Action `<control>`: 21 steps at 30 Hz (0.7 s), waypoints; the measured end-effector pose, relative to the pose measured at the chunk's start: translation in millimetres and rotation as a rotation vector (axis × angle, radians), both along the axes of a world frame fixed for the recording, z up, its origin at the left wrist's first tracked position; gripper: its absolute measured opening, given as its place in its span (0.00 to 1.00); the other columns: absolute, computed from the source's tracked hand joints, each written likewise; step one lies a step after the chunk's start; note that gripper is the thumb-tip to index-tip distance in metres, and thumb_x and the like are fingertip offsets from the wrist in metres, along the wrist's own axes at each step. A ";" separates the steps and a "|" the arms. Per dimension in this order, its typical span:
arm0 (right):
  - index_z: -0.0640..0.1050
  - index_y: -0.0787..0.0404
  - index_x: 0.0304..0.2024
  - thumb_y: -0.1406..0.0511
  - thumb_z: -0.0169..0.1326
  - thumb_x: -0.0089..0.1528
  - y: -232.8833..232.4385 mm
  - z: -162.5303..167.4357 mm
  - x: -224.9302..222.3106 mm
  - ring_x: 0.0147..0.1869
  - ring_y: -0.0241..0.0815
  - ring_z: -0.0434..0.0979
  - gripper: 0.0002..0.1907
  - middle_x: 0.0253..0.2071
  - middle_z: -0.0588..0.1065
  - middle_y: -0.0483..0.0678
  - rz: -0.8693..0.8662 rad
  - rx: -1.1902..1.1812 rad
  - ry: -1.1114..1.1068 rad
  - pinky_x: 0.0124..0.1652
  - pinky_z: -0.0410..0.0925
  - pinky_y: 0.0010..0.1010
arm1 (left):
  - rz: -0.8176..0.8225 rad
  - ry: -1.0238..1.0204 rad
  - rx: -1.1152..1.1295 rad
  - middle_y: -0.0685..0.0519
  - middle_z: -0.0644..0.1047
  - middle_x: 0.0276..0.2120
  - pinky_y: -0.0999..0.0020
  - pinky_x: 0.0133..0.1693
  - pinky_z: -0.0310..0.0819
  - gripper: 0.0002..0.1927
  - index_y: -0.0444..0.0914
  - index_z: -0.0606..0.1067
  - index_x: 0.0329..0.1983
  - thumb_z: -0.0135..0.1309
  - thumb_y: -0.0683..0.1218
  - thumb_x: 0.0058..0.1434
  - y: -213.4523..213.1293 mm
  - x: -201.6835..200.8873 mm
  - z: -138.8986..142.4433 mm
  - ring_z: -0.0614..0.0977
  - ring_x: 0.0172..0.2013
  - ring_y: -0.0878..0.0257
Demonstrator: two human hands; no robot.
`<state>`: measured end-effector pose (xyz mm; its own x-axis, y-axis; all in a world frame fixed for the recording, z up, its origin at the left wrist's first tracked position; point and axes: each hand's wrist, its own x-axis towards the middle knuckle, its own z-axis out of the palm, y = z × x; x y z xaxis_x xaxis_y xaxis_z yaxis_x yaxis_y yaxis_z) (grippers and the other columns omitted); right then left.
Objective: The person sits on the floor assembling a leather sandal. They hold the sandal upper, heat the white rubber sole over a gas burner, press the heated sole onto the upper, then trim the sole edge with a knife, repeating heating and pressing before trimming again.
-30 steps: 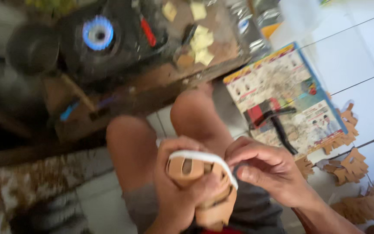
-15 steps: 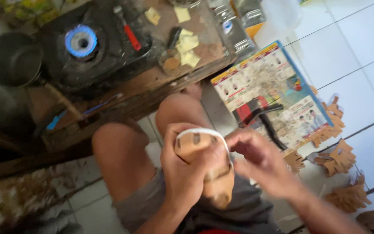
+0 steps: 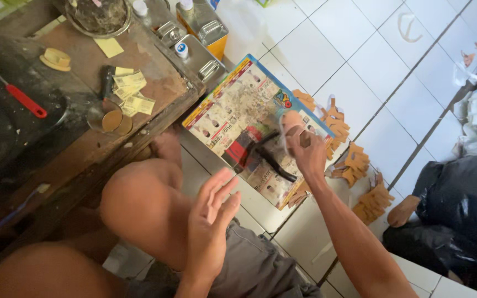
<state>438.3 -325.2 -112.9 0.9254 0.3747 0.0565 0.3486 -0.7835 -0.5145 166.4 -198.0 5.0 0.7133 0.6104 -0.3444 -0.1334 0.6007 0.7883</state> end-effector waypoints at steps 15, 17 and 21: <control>0.68 0.72 0.65 0.59 0.67 0.54 -29.3 5.3 43.8 0.37 0.45 0.77 0.42 0.39 0.78 0.55 -0.142 0.217 0.497 0.35 0.70 0.36 | -0.022 -0.093 -0.084 0.43 0.75 0.58 0.56 0.59 0.72 0.24 0.31 0.68 0.65 0.53 0.43 0.66 -6.0 1.0 -2.0 0.77 0.58 0.55; 0.73 0.71 0.62 0.55 0.64 0.59 -25.3 4.4 37.7 0.37 0.48 0.77 0.36 0.38 0.79 0.58 -0.054 0.032 0.430 0.37 0.69 0.36 | -0.013 -0.076 -0.074 0.44 0.75 0.57 0.56 0.59 0.73 0.24 0.31 0.69 0.64 0.52 0.44 0.66 -6.7 0.3 -1.7 0.78 0.58 0.56; 0.74 0.73 0.56 0.53 0.53 0.68 -12.1 6.0 13.2 0.39 0.53 0.81 0.28 0.40 0.79 0.58 -0.156 0.496 0.745 0.42 0.74 0.40 | 0.009 -0.130 -0.096 0.43 0.76 0.56 0.57 0.57 0.73 0.24 0.31 0.69 0.64 0.53 0.44 0.67 -1.9 -4.4 1.7 0.78 0.56 0.55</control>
<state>451.5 -337.4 -106.8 0.8250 0.3343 -0.4556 -0.3008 -0.4226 -0.8549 162.0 -199.9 6.7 0.7502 0.5859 -0.3066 -0.2364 0.6706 0.7031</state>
